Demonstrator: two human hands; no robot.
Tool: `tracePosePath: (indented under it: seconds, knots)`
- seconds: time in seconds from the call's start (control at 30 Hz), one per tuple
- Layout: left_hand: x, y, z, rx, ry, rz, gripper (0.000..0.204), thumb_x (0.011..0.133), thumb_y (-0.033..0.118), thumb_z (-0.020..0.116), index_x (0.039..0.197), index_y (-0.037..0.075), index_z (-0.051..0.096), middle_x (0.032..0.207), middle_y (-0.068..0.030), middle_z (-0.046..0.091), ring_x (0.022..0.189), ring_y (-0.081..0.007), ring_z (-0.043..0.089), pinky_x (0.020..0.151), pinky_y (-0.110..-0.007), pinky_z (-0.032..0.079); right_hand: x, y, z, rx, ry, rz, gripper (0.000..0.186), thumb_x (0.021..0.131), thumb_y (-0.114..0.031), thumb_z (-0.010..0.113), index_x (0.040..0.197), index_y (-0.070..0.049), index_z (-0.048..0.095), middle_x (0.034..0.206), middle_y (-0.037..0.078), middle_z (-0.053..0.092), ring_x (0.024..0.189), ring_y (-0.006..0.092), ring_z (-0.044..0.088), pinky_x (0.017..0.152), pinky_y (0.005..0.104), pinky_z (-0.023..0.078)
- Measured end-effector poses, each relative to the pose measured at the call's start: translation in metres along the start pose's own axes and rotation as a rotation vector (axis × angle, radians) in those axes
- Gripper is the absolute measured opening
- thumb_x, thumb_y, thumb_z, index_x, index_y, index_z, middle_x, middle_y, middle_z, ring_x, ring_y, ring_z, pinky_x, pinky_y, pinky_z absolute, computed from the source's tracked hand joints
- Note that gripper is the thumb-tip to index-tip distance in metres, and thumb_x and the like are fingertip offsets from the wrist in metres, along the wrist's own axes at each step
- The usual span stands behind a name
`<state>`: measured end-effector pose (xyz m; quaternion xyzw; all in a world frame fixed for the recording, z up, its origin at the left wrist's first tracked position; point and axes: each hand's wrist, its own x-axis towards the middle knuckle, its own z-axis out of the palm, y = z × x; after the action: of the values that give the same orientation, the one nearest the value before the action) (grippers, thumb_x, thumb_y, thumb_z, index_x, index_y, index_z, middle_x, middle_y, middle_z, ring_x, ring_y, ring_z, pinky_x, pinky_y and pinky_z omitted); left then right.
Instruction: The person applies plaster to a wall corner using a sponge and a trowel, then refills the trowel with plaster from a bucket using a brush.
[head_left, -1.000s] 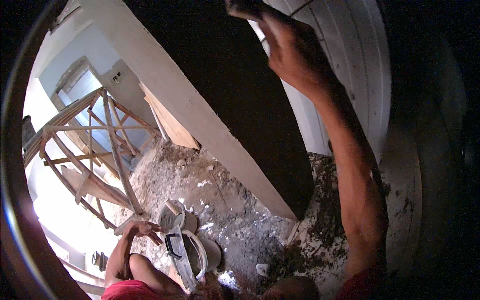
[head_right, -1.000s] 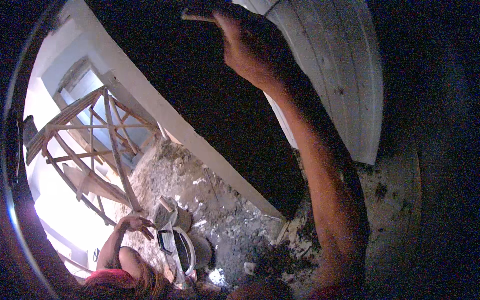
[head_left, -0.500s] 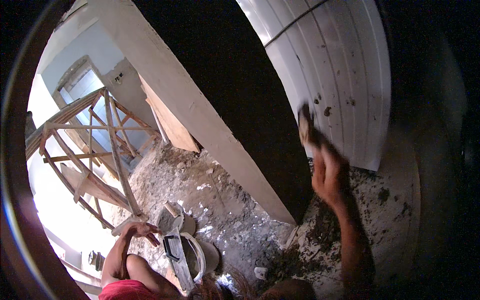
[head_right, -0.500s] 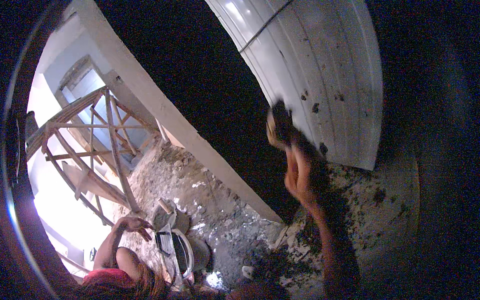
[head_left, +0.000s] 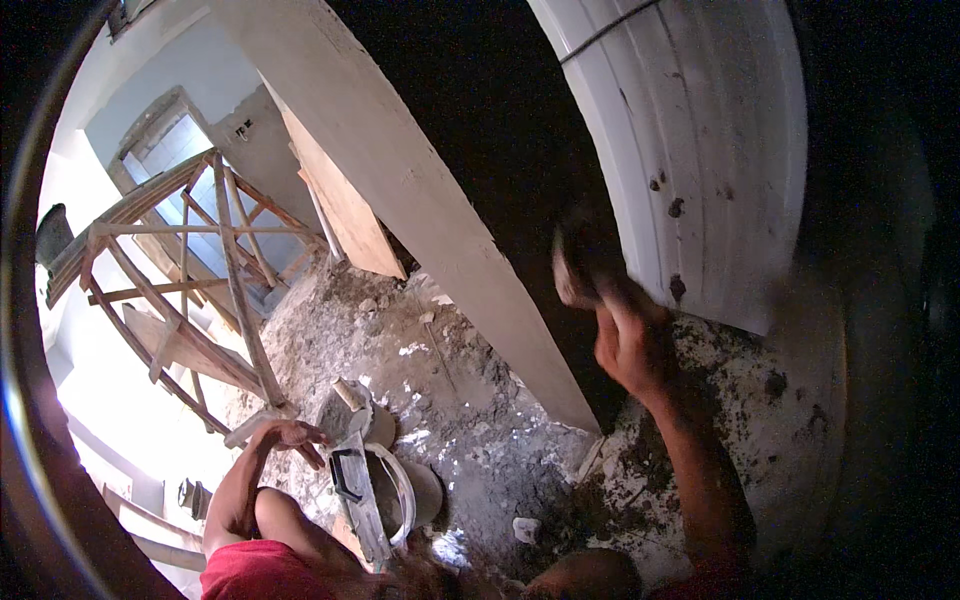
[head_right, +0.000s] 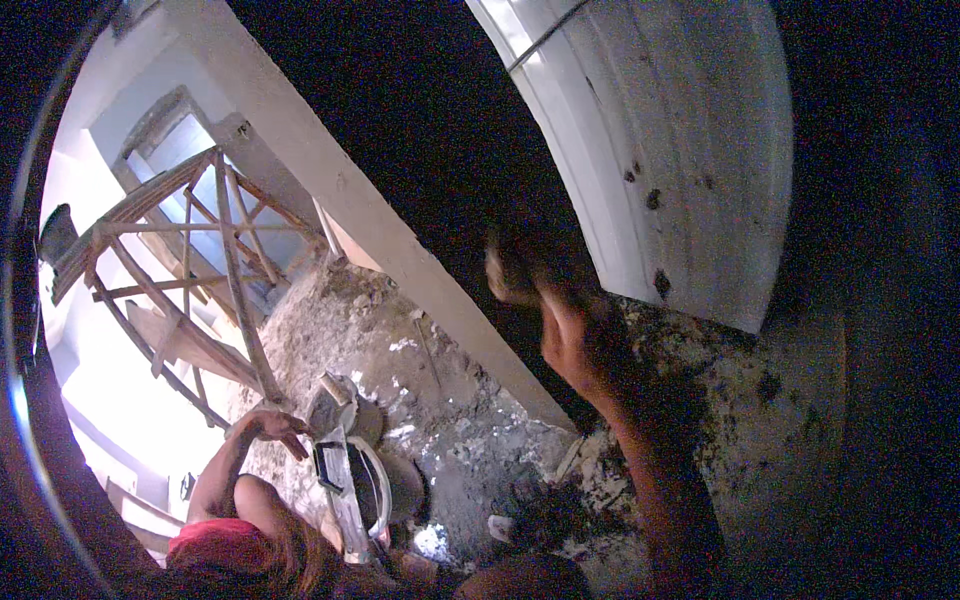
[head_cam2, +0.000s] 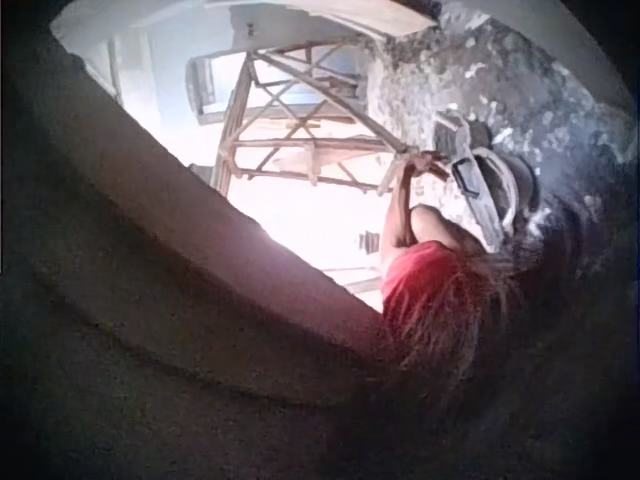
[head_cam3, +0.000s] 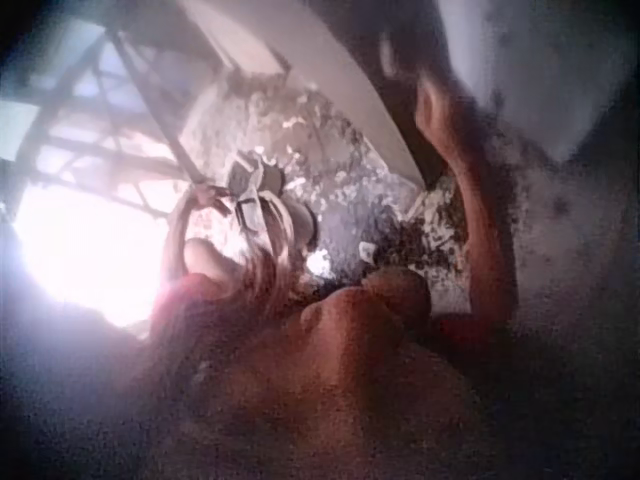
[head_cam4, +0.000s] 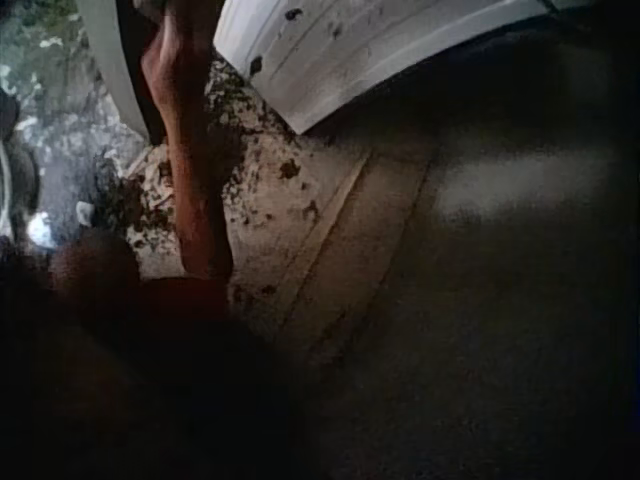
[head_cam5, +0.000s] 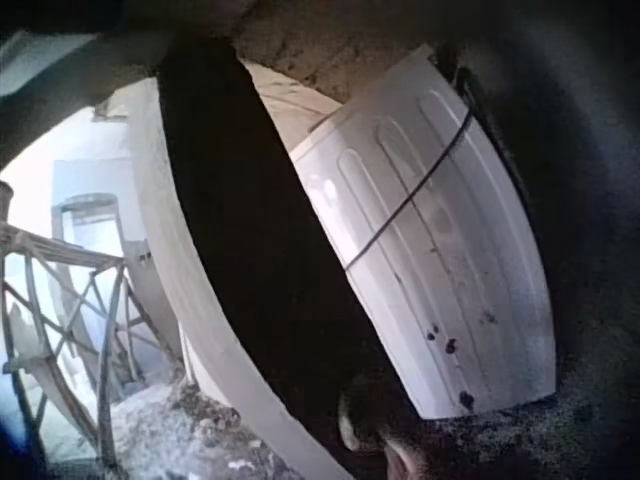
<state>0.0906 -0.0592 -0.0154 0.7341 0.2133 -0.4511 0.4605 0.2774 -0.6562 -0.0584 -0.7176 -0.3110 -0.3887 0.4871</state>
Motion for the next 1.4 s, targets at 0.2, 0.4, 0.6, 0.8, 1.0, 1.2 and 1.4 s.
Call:
tracePosePath:
  seconds: [0.2, 0.4, 0.6, 0.8, 1.0, 1.2, 1.4]
  knots:
    - [0.009, 0.01, 0.004, 0.05, -0.014, 0.041, 0.056, 0.096, 0.037, 0.047, 0.136, -0.001, 0.037, 0.128, -0.0279, 0.05, 0.115, -0.0396, 0.053, 0.096, -0.052, 0.045, 0.015, 0.002, -0.059, -0.024, 0.212, -0.053, 0.029, 0.086, 0.0, 0.056, 0.116, -0.002, 0.059, 0.106, 0.023, 0.064, 0.098, 0.041, 0.062, 0.084, 0.0429, 0.051]
    - [0.0, -0.001, 0.009, 0.024, -0.005, 0.03, 0.056, 0.096, 0.037, 0.046, 0.137, -0.001, 0.037, 0.128, -0.0279, 0.05, 0.116, -0.0393, 0.053, 0.096, -0.052, 0.045, 0.253, -0.098, -0.029, 0.046, 0.562, -0.654, 0.034, 0.081, -0.003, 0.061, 0.114, -0.003, 0.054, 0.092, 0.024, 0.063, 0.079, 0.04, 0.062, 0.064, 0.0436, 0.049]
    - [0.005, -0.001, 0.004, 0.019, -0.028, 0.034, 0.056, 0.096, 0.037, 0.046, 0.137, 0.0, 0.036, 0.129, -0.0278, 0.049, 0.117, -0.039, 0.053, 0.097, -0.051, 0.045, 0.098, -0.041, 0.003, 0.133, 0.281, -0.331, 0.041, 0.085, 0.007, 0.05, 0.123, -0.006, 0.057, 0.111, 0.019, 0.063, 0.098, 0.036, 0.063, 0.083, 0.0403, 0.052]
    - [-0.007, -0.01, 0.006, 0.016, -0.014, 0.022, 0.057, 0.097, 0.038, 0.045, 0.138, 0.0, 0.036, 0.13, -0.0278, 0.049, 0.117, -0.0388, 0.052, 0.097, -0.051, 0.044, -0.049, 0.001, -0.036, -0.12, -0.117, 0.154, 0.043, 0.087, 0.008, 0.044, 0.128, -0.001, 0.054, 0.123, 0.026, 0.056, 0.116, 0.0391, 0.055, 0.097, 0.0429, 0.045]
    - [-0.009, -0.006, 0.003, 0.002, -0.012, 0.025, 0.057, 0.097, 0.038, 0.045, 0.138, 0.0, 0.035, 0.13, -0.0277, 0.049, 0.118, -0.0385, 0.052, 0.098, -0.051, 0.044, 0.138, -0.06, -0.041, -0.003, 0.33, -0.414, 0.019, 0.09, 0.001, 0.053, 0.107, 0.0, 0.061, 0.087, 0.014, 0.065, 0.074, 0.0288, 0.065, 0.065, 0.0345, 0.052]
    - [-0.012, -0.005, 0.0, -0.016, -0.008, 0.011, 0.057, 0.097, 0.038, 0.045, 0.139, 0.001, 0.035, 0.131, -0.0277, 0.048, 0.119, -0.0382, 0.051, 0.098, -0.051, 0.044, 0.12, -0.063, 0.009, 0.014, 0.266, -0.381, 0.038, 0.084, 0.004, 0.055, 0.121, -0.005, 0.059, 0.107, 0.018, 0.065, 0.096, 0.0331, 0.064, 0.085, 0.038, 0.051]
    - [-0.008, -0.004, -0.004, -0.025, -0.02, 0.047, 0.057, 0.097, 0.038, 0.044, 0.139, 0.001, 0.035, 0.131, -0.0276, 0.048, 0.119, -0.0379, 0.051, 0.098, -0.051, 0.044, -0.175, 0.052, 0.032, -0.04, 0.038, 0.033, 0.044, 0.086, 0.006, 0.051, 0.13, -0.002, 0.051, 0.124, 0.022, 0.056, 0.112, 0.0405, 0.056, 0.096, 0.0428, 0.045]
